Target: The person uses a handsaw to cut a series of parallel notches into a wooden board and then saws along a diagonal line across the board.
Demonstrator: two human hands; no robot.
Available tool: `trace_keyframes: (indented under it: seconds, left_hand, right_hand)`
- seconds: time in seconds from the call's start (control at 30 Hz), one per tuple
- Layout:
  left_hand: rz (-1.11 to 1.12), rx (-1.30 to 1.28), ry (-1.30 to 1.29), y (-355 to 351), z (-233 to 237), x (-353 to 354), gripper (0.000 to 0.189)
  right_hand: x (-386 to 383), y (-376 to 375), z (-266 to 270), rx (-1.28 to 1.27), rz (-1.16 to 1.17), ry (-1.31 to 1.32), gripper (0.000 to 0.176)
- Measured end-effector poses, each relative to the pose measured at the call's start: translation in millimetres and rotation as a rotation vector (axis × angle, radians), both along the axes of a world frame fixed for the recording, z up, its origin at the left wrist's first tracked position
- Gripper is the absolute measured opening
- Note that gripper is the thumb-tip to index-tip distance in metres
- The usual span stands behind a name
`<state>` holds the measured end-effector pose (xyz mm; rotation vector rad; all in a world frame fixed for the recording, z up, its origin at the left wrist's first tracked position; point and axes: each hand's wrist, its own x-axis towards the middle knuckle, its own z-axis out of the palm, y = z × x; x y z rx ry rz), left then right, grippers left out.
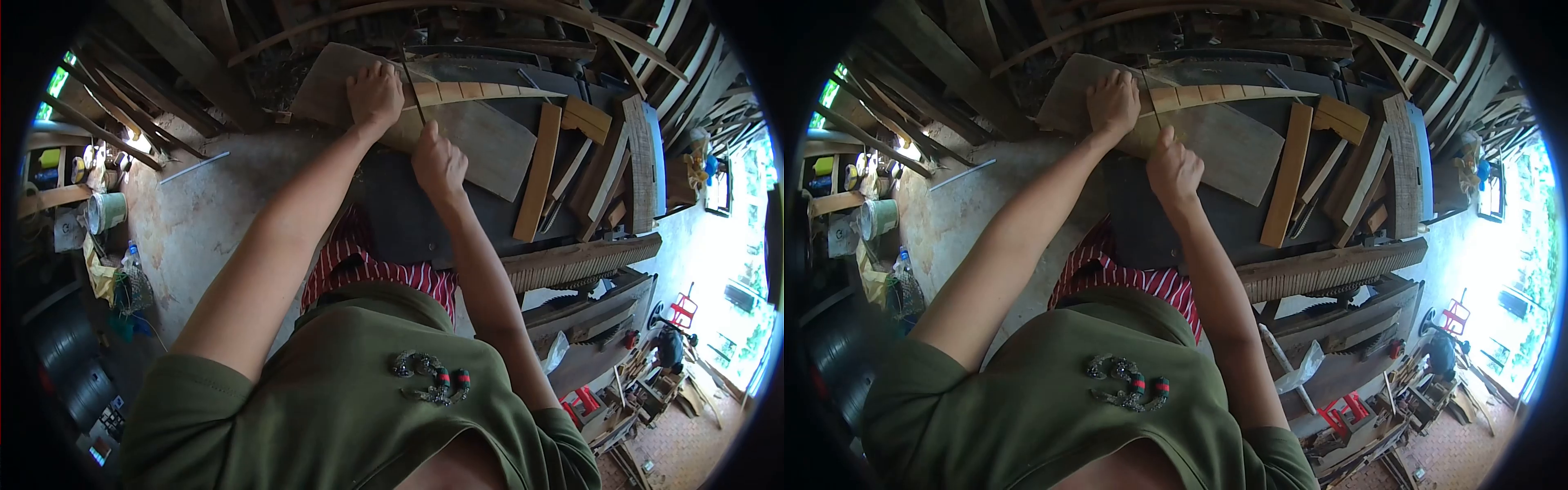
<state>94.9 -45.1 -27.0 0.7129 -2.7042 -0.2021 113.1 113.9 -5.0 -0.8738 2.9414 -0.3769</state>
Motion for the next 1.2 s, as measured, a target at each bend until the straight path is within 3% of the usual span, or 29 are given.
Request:
trace_keyframes:
  seconds: [0.17, 0.33, 0.8, 1.03, 1.2]
  left_hand:
    - [0.038, 0.001, -0.017, 1, 2, -3, 0.024]
    - [0.043, -0.018, 0.041, 1, -2, -3, 0.021]
    - [0.077, 0.087, -0.065, 3, 8, -6, 0.025]
    - [0.085, 0.079, -0.117, 3, 5, -8, 0.026]
    - [0.079, 0.091, -0.118, 1, 8, -10, 0.028]
  right_hand:
    - [9, 6, 9, -0.038, 0.006, 0.021, 0.018]
    - [29, 23, 19, 0.071, -0.005, -0.161, 0.014]
    - [6, 0, 4, -0.028, -0.036, -0.038, 0.011]
    - [23, 19, 18, 0.069, -0.030, -0.158, 0.011]
    - [-16, -18, 2, -0.081, 0.013, -0.005, 0.011]
